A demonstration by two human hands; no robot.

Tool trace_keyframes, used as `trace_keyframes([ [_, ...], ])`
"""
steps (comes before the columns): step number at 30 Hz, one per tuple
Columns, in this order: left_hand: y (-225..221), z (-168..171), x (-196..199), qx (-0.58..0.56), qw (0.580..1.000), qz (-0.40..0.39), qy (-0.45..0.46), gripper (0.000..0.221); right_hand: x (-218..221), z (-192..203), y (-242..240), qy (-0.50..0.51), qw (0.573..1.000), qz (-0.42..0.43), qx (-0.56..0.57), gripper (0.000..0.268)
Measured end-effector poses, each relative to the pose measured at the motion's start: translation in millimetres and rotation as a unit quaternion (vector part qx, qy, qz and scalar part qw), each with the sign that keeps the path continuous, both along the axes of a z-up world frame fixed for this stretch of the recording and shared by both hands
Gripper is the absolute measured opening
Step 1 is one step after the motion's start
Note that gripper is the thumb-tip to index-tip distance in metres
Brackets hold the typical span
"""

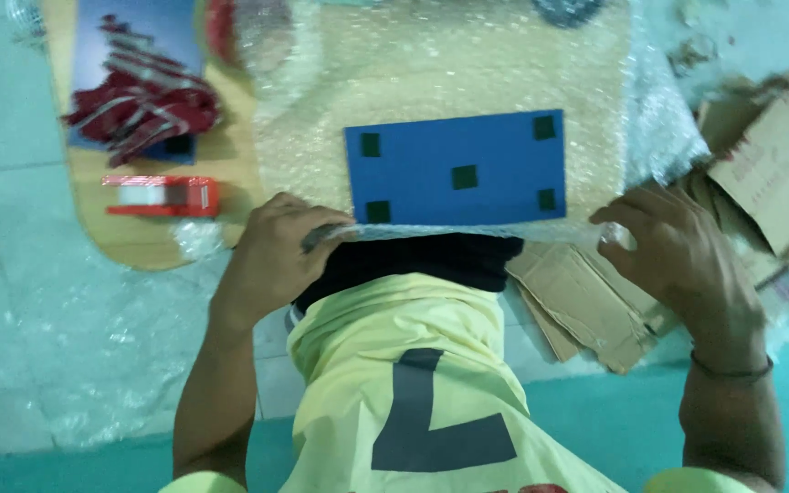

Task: Cleaning a blue rectangular plate with a cloth and preparing it for wrapping by attempting to apply tape.

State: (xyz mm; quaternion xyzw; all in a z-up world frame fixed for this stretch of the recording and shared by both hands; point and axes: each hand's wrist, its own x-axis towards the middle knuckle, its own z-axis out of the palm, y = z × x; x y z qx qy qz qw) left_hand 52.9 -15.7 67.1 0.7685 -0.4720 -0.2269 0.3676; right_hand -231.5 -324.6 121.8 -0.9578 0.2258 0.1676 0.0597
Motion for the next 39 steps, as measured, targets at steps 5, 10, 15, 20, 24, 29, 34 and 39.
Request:
trace_keyframes([
  [5, -1, 6, 0, -0.009, 1.000, 0.009, 0.024, 0.027, -5, 0, 1, -0.020, 0.997, 0.052, -0.060, 0.036],
  [10, 4, 5, 2, 0.005, 0.999, 0.023, 0.022, 0.026, -19, -1, -15, -0.090, 0.995, 0.027, -0.027, 0.034],
  [15, 5, 7, 3, 0.007, 1.000, 0.016, 0.020, 0.028, -16, 15, -22, 0.052, 0.993, -0.100, 0.020, 0.058],
  [20, 3, 9, -3, -0.020, 0.998, 0.048, 0.036, 0.028, -11, -13, -11, -0.036, 0.998, 0.053, 0.018, 0.099],
  [24, 3, 9, -5, -0.007, 0.996, 0.068, 0.057, 0.025, 3, -17, -6, -0.179, 0.975, 0.088, 0.103, 0.040],
  [29, 4, 13, -4, -0.019, 0.995, 0.084, 0.056, 0.022, 16, -32, -30, -0.160, 0.974, 0.033, 0.156, 0.022],
  [34, 4, 15, -11, -0.067, 0.991, 0.113, -0.030, 0.024, 35, -22, -29, -0.098, 0.978, -0.032, 0.183, 0.022],
  [39, 2, 0, -18, -0.035, 0.976, 0.165, -0.135, 0.029, 44, -7, -15, -0.148, 0.984, 0.062, 0.078, 0.032],
])
